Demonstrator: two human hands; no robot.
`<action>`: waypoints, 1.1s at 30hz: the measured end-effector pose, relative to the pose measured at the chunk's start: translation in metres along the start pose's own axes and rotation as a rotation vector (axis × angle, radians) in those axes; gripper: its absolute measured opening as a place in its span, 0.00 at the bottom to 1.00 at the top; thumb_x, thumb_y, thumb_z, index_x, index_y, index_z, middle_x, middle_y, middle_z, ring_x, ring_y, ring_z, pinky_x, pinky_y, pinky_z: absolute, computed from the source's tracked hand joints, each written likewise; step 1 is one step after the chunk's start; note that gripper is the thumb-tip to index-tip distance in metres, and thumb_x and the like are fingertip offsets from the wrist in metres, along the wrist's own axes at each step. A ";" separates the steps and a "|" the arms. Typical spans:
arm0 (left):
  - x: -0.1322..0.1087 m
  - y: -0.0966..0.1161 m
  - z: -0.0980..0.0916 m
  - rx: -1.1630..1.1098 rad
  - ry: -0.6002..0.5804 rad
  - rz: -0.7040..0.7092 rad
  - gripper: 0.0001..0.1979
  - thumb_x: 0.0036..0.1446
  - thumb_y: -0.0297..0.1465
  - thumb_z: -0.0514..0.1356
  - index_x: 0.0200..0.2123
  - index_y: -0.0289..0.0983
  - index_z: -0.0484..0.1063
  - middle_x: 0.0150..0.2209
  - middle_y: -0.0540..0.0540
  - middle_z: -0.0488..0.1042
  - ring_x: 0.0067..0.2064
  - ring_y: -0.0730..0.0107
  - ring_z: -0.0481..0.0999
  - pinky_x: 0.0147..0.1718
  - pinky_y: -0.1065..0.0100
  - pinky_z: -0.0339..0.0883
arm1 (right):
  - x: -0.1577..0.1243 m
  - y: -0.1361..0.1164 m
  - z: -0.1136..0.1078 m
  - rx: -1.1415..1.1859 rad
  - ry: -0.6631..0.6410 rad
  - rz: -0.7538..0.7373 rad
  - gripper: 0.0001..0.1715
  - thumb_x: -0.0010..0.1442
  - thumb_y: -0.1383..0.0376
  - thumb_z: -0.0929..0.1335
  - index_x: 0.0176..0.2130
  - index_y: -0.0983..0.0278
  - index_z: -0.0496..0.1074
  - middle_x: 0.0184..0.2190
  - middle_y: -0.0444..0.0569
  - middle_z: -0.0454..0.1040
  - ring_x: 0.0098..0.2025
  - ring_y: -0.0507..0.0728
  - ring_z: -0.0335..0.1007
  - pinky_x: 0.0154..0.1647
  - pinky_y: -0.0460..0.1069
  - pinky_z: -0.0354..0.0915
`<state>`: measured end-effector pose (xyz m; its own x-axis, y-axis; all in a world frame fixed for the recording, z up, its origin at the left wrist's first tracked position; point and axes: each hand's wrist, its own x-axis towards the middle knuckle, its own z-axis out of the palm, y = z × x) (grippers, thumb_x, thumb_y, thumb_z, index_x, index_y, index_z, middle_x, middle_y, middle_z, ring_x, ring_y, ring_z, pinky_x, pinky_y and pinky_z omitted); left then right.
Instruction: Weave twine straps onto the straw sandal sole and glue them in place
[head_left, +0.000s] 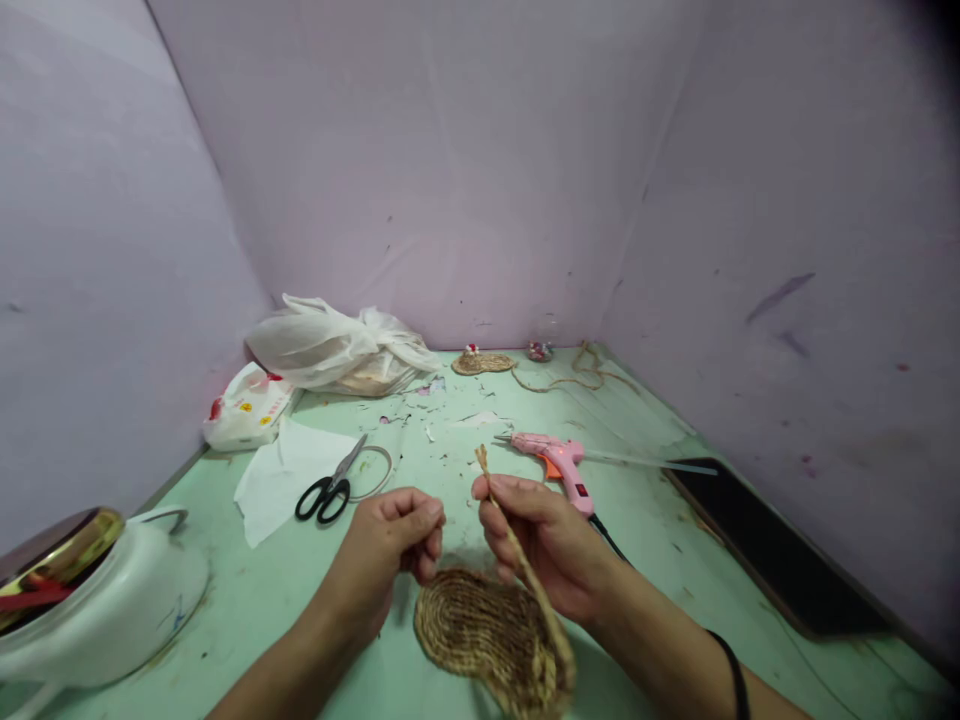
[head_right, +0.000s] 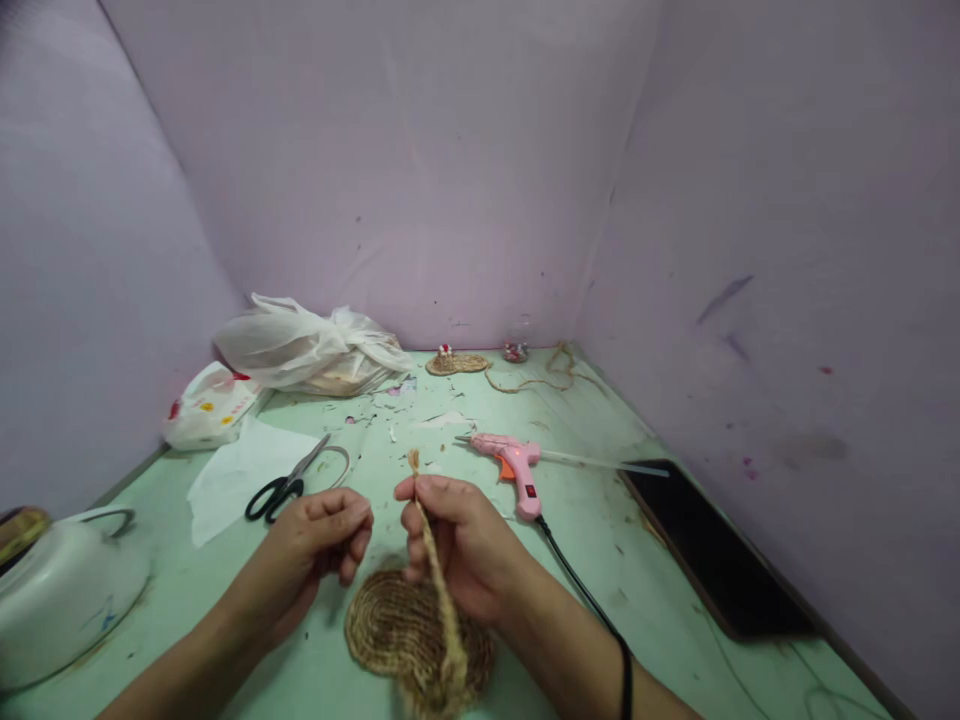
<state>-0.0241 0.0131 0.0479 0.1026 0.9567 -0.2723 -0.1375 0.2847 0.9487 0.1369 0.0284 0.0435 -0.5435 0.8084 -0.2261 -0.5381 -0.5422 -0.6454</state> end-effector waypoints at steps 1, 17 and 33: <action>0.000 0.003 -0.003 0.000 -0.009 0.031 0.14 0.41 0.36 0.65 0.20 0.31 0.68 0.15 0.53 0.66 0.14 0.84 0.61 0.15 0.80 0.52 | -0.003 -0.003 0.000 0.015 -0.075 0.073 0.11 0.46 0.62 0.72 0.30 0.67 0.72 0.14 0.36 0.66 0.11 0.43 0.56 0.11 0.39 0.59; 0.002 -0.001 -0.014 0.073 -0.221 0.077 0.06 0.38 0.26 0.66 0.25 0.32 0.73 0.20 0.50 0.71 0.18 0.79 0.67 0.19 0.75 0.61 | -0.013 0.013 0.013 -0.756 0.141 0.096 0.13 0.49 0.60 0.66 0.23 0.67 0.70 0.13 0.39 0.68 0.06 0.43 0.51 0.04 0.39 0.51; -0.007 0.000 -0.005 0.256 -0.203 0.283 0.02 0.43 0.26 0.63 0.22 0.34 0.74 0.24 0.48 0.69 0.25 0.74 0.66 0.24 0.72 0.59 | -0.011 0.012 0.000 -0.399 0.088 0.131 0.09 0.42 0.65 0.73 0.21 0.70 0.71 0.15 0.42 0.71 0.11 0.43 0.60 0.10 0.38 0.55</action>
<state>-0.0301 0.0070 0.0486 0.2910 0.9566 0.0168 0.0586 -0.0354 0.9977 0.1361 0.0134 0.0382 -0.5239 0.7647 -0.3752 -0.1671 -0.5242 -0.8350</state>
